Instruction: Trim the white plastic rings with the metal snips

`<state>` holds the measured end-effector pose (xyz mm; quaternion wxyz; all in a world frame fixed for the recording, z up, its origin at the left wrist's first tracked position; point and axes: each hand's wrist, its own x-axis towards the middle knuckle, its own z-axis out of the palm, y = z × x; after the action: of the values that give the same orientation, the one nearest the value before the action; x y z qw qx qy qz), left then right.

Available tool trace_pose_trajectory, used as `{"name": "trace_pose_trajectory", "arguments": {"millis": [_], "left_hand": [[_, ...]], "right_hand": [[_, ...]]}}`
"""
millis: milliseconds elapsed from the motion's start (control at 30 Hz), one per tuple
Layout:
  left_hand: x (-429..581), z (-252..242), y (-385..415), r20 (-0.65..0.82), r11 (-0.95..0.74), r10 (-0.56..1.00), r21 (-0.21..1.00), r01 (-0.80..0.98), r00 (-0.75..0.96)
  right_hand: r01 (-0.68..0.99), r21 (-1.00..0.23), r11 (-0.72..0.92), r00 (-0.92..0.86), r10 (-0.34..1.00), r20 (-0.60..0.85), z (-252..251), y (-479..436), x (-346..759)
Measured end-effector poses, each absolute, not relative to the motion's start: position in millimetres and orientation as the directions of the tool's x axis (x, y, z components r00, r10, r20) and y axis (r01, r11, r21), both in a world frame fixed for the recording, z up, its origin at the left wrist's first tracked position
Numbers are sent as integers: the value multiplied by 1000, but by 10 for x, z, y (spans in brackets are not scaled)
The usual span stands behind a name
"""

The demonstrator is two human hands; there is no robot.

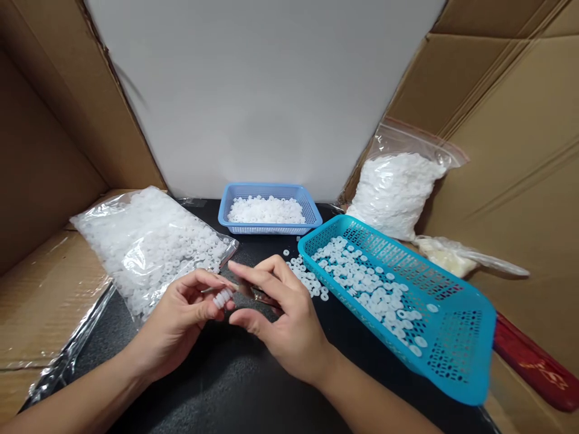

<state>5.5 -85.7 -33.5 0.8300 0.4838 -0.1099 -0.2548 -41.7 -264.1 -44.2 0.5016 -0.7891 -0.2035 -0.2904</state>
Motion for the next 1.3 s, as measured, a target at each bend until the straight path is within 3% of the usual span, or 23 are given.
{"name": "trace_pose_trajectory", "arguments": {"millis": [233,400,900,1300], "left_hand": [[60,-294,-849,51,463,-378,875,141,925],[50,-323,-835,99,449,-321,892,59,942],[22,-394,-818,121,369,-342,929,15,932],[-4,-393,-822,106,376,-357,926,39,928]], "right_hand": [[665,-399,-631,588,115,800,-460,-2599,-493],[624,-293,-725,560,153,815,-476,-2558,-521],[583,-164,-796,530,219,819,-482,-2548,-536],[567,-141,-812,524,224,822,-448,-2545,-548]]}}
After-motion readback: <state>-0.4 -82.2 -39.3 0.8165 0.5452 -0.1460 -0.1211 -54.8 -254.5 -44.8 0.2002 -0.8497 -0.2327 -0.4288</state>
